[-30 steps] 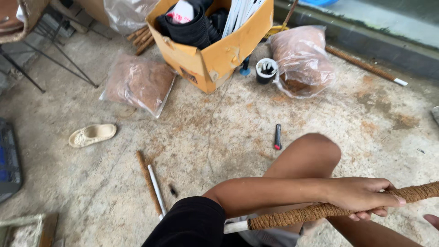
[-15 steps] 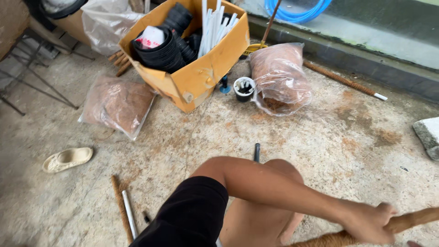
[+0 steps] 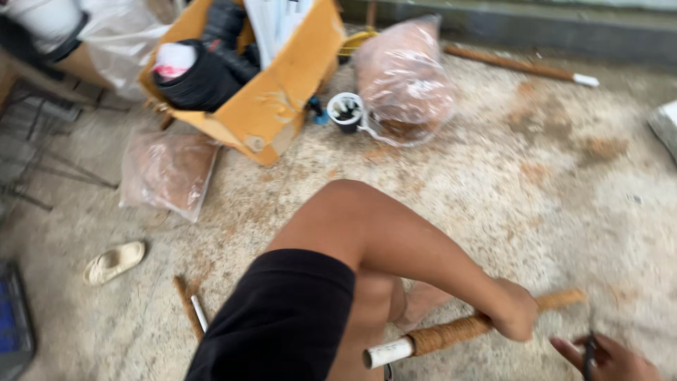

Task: The person sits on the floor and uses scissors to trim the excess fibers of a rope wrapped around a long pole. They rotate the pole and carefully cut the protruding strands along its length.

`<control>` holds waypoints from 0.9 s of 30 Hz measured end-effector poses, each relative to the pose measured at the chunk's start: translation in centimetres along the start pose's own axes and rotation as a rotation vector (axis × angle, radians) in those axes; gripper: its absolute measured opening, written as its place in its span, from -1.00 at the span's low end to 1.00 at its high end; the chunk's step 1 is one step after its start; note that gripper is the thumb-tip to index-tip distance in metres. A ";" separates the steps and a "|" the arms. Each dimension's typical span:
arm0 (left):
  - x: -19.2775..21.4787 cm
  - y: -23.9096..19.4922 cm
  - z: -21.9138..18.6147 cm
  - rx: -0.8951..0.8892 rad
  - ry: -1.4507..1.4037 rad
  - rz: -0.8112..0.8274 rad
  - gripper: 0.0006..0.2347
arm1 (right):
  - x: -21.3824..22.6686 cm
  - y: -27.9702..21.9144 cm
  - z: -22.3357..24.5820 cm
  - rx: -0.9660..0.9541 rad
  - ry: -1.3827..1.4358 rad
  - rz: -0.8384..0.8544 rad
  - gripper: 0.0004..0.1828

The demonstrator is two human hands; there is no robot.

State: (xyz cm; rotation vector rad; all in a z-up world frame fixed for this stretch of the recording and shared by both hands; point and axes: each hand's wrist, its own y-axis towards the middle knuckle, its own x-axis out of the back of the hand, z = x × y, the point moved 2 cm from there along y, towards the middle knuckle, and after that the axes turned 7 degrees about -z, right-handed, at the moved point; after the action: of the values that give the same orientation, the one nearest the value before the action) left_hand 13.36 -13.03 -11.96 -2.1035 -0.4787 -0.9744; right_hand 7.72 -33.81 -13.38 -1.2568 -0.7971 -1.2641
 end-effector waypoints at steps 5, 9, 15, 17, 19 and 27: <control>0.1 -5.0 3.3 -0.086 -0.136 0.009 -0.59 | 2.2 -3.1 6.0 0.028 0.173 0.059 -0.38; 1.6 -8.5 6.2 0.128 -0.080 0.233 -0.52 | 4.1 -4.6 9.0 0.171 0.275 -0.068 -0.39; 2.2 -9.5 5.6 -0.111 -0.214 -0.047 -0.55 | 3.1 -6.3 8.8 0.192 0.185 0.041 -0.45; 3.0 -9.9 5.4 -0.162 -0.254 -0.112 -0.63 | 2.9 -6.6 8.8 0.226 0.176 0.017 -0.45; 3.1 -9.9 5.3 0.014 -0.514 0.132 -0.63 | 3.0 -7.2 9.2 0.303 0.209 -0.054 -0.46; 2.6 -10.7 4.7 0.228 -0.545 0.381 -0.66 | 2.3 -7.6 10.2 0.352 0.054 -0.018 -0.48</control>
State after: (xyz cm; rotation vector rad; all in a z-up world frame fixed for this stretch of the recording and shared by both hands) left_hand 10.93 -2.49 -6.79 -2.1268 -0.4062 -0.1144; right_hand 2.86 -23.52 -7.34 -0.9302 -0.9471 -1.1089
